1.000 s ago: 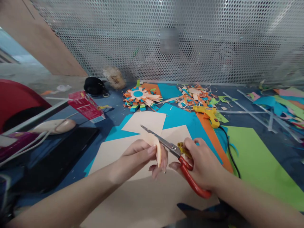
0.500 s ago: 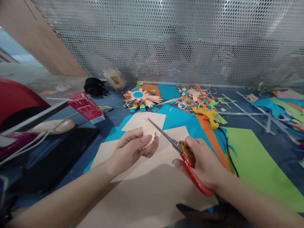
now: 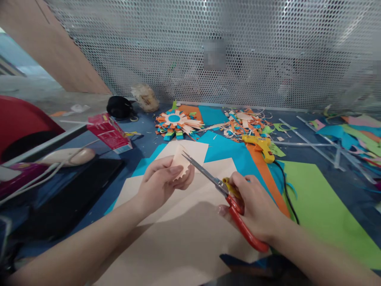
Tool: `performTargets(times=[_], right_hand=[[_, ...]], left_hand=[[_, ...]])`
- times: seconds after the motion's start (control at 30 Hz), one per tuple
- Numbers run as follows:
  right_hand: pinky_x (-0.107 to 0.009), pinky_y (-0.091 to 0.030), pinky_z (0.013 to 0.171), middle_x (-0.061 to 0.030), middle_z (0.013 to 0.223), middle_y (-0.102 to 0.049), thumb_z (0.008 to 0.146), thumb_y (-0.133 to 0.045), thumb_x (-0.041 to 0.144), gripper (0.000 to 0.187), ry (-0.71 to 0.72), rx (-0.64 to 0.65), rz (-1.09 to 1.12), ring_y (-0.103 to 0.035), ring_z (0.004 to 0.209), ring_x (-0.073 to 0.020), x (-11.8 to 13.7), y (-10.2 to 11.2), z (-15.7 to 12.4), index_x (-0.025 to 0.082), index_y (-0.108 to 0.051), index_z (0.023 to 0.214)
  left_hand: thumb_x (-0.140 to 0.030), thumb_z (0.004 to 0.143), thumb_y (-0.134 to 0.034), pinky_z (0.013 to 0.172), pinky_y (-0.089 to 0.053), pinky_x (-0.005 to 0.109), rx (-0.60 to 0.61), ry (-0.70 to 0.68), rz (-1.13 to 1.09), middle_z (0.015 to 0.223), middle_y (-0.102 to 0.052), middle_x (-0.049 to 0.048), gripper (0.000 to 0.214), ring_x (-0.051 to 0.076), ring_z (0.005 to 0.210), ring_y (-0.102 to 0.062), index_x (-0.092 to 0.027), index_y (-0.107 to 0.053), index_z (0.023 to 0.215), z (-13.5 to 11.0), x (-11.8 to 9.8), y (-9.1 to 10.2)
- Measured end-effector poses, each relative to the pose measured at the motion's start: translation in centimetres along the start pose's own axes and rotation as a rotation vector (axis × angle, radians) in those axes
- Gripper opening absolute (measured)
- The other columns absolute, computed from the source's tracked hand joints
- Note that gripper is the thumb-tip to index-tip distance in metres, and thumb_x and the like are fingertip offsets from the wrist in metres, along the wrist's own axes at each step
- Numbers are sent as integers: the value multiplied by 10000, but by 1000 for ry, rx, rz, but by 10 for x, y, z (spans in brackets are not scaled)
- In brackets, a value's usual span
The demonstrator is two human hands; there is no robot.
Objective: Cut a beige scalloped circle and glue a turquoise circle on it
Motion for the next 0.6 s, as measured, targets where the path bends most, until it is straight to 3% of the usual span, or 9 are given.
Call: performTargets(times=[0.27,0.6], right_hand=[[-321,-387,563,-7,680,-497,851,-453,427,226,-29,-29,-17,-469,663,-198,2,2,0,243,-365,754],[-313,-377,554,1,676,-471,800,-537,483,298,-15,-14,-33,-445,647,-197,4,0,0,247,-363,744]], left_hand=[[-295,683,-571,476,-213,272,-22,-21,60,465,-304,-50,303,78,453,-306,-189,-378,475,-1,-2,0],[-341,723,-567,475,-194,271,78,17,133,480,-364,-30,308,75,454,-280,-178,-427,502,-4,1,1]])
Point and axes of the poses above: each hand's wrist, its own z-axis towards the middle knuckle, its own y-axis out of the back of the hand, x = y × z, the point moved 3 cm from there along z, towards the middle knuckle
